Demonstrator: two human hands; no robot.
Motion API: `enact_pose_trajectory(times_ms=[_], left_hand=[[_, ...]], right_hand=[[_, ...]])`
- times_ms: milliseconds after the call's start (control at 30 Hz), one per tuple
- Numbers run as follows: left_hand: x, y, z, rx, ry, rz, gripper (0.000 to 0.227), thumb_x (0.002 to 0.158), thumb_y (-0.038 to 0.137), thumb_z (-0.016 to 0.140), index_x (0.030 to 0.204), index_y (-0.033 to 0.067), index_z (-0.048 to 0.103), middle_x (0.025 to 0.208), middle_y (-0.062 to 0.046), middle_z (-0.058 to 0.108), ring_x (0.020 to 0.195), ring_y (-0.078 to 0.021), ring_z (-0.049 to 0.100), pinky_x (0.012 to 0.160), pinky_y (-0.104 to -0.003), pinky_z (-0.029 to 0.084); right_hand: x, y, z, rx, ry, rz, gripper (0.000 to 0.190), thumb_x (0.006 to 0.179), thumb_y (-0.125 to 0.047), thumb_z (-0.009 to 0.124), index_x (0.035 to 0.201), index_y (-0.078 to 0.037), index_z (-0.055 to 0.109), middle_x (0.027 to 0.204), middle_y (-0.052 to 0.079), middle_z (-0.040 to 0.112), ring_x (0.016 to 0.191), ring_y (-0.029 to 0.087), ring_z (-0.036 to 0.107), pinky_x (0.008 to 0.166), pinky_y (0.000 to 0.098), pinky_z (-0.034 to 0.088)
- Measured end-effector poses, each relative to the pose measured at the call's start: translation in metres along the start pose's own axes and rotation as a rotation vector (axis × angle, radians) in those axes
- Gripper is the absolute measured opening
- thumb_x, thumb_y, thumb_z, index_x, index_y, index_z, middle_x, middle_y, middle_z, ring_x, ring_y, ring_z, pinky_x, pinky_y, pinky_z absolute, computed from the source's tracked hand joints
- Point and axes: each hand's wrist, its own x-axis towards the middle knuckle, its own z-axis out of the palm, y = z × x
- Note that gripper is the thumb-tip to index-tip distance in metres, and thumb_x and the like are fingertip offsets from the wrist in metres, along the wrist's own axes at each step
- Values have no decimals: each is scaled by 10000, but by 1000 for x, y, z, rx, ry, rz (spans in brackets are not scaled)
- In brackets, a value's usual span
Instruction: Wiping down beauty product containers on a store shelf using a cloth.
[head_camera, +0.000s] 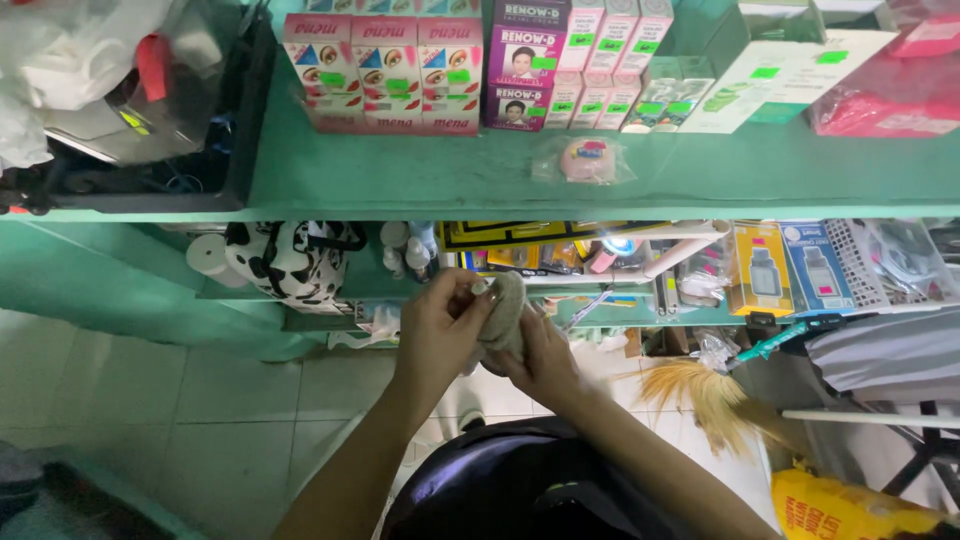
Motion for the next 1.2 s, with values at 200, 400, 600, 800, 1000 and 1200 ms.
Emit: enact_pose_trajectory(times_ms=[200, 400, 600, 800, 1000, 1200], left_hand=[[7, 25, 20, 60, -62, -60, 161, 894, 126, 800, 973, 35, 693, 694, -43, 691, 600, -95, 634, 550, -272, 506], [5, 0, 33, -140, -240, 125, 167, 890, 148, 743, 1030, 58, 733, 926, -8, 641, 781, -89, 695, 638, -238, 591], [22, -26, 32, -192, -66, -87, 190, 896, 194, 811, 928, 27, 725, 805, 9, 713, 731, -65, 639, 631, -223, 508], [22, -32, 37, -296, -25, -123, 206, 898, 210, 820, 943, 32, 728, 815, 11, 676, 717, -43, 563, 630, -218, 452], [17, -45, 46, -420, -85, -228, 272, 923, 258, 784, 1033, 25, 696, 842, -12, 628, 747, -73, 597, 677, -274, 544], [12, -16, 53, -798, -48, -400, 426, 974, 418, 492, 1251, 96, 524, 954, -35, 722, 890, -135, 719, 813, -319, 600]], right_hand=[[-21, 11, -9, 294, 183, 128, 445, 1020, -204, 585, 1395, 27, 518, 1164, 187, 712, 1054, 329, 719, 925, 427, 572], [-9, -3, -32, 1174, 352, 602, 458, 1035, -304, 459, 1341, 15, 582, 1078, 110, 734, 894, 180, 712, 758, 329, 608], [-22, 12, -35, 561, 40, 504, 473, 889, -31, 612, 1355, -20, 531, 1000, 100, 653, 815, 156, 644, 612, 276, 531], [-43, 36, -17, 1269, -15, 759, 468, 1028, -494, 564, 1161, -50, 626, 762, 42, 709, 574, 94, 620, 455, 223, 501], [-29, 14, -24, 1337, 237, 582, 413, 950, -162, 697, 1345, -70, 619, 971, 51, 715, 776, 104, 676, 637, 248, 535], [-33, 31, -8, 1104, 295, 479, 330, 972, -89, 680, 1285, -22, 602, 1087, 77, 732, 935, 143, 717, 798, 310, 601]])
